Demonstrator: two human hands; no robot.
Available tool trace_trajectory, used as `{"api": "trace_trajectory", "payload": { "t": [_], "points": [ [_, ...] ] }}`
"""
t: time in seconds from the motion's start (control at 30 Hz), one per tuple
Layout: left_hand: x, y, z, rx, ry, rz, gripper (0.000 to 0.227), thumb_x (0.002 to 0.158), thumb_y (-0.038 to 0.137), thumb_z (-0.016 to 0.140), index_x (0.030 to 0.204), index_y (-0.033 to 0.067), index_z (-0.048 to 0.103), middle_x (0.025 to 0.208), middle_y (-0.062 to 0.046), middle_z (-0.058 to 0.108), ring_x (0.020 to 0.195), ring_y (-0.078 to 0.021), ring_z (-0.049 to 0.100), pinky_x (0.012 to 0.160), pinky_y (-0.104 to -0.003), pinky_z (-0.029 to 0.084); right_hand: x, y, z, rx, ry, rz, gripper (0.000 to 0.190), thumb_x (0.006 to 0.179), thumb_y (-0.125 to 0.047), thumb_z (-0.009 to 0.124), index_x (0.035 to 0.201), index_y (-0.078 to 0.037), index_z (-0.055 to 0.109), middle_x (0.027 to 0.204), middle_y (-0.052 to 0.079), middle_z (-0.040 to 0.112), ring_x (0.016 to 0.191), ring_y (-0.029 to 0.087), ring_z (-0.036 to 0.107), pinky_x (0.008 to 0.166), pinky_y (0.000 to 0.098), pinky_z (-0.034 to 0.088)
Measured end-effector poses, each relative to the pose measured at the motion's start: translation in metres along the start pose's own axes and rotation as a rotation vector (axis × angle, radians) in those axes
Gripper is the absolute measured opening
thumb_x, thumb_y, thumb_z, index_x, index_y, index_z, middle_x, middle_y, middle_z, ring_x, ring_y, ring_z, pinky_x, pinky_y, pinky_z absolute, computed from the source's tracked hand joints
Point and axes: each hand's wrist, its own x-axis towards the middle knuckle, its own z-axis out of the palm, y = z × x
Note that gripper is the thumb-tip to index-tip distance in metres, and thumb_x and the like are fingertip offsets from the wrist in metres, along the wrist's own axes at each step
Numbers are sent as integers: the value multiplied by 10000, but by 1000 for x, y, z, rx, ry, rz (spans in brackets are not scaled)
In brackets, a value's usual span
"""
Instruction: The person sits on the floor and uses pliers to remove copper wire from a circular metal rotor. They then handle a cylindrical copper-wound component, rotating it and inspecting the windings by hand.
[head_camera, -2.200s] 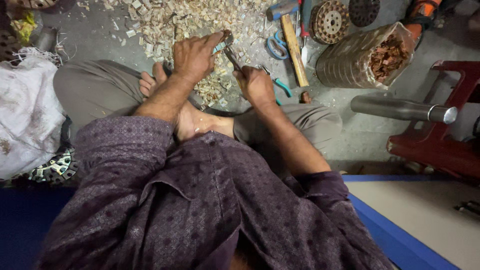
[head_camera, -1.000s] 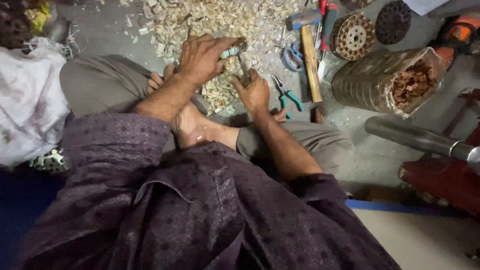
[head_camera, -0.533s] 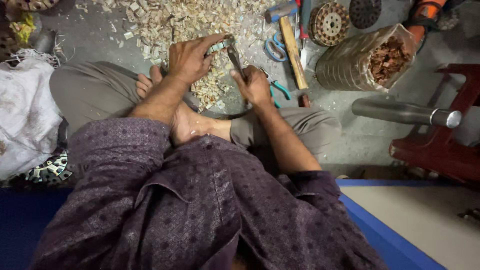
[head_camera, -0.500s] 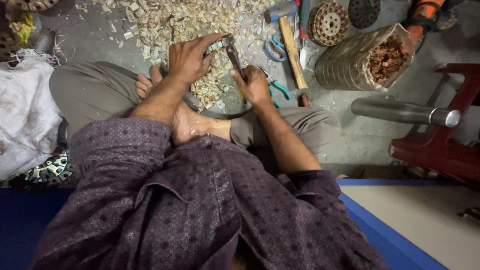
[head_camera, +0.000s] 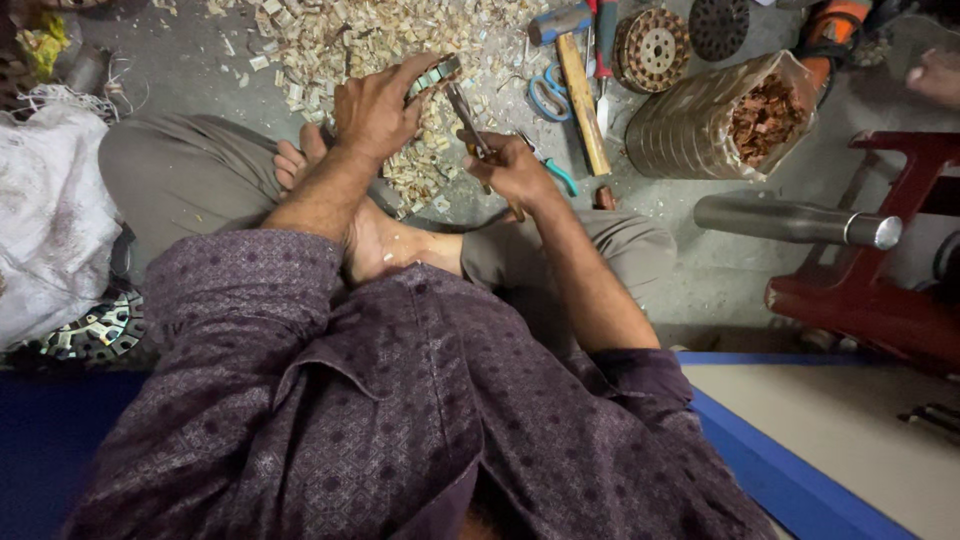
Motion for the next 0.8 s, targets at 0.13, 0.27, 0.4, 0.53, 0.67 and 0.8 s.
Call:
{"api": "trace_trajectory", "payload": {
  "t": [0.13,0.27,0.4,0.53,0.67,0.8],
  "points": [
    [1,0,0,3,-8,24,550,899,244,784,1408,309,586,1107,-65,766,848,-336,738,672,-505,560,-1,-8,0,18,0,15,434,953,-311,739,1316,-79,688,800,-69,633,687,64,520,613,272,456],
    [0,0,3,17,-25,15,585,889,211,782,1430,311,582,1076,-56,771,844,-325,743,703,-508,572,-4,-14,2,-35,-21,103,407,978,-336,705,1262,-45,720,730,-39,571,646,96,486,583,294,416],
    [1,-2,7,31,-57,15,550,916,252,782,1424,310,581,1080,-62,771,801,-306,742,657,-494,563,-5,-22,5,7,2,92,410,986,-360,674,1238,-39,712,712,-36,601,640,91,514,594,292,452],
    [4,-1,8,56,-111,20,515,941,279,771,1419,302,579,1080,-75,765,757,-291,737,597,-465,552,-5,-26,-2,-70,27,118,393,979,-383,668,1180,-48,716,694,-8,632,640,104,575,613,317,490],
    [2,2,5,80,-43,83,542,898,252,775,1407,305,595,1129,-56,769,785,-299,739,585,-465,549,-4,-19,-4,-145,43,59,427,1040,-390,650,983,28,717,733,91,635,679,183,552,652,409,483],
    [0,4,-1,78,-103,81,572,899,220,768,1436,298,587,1137,-30,769,812,-299,736,639,-484,553,1,-3,6,-438,207,-103,401,1011,-391,627,991,2,704,791,210,675,731,363,653,709,480,510]
  ]
}}
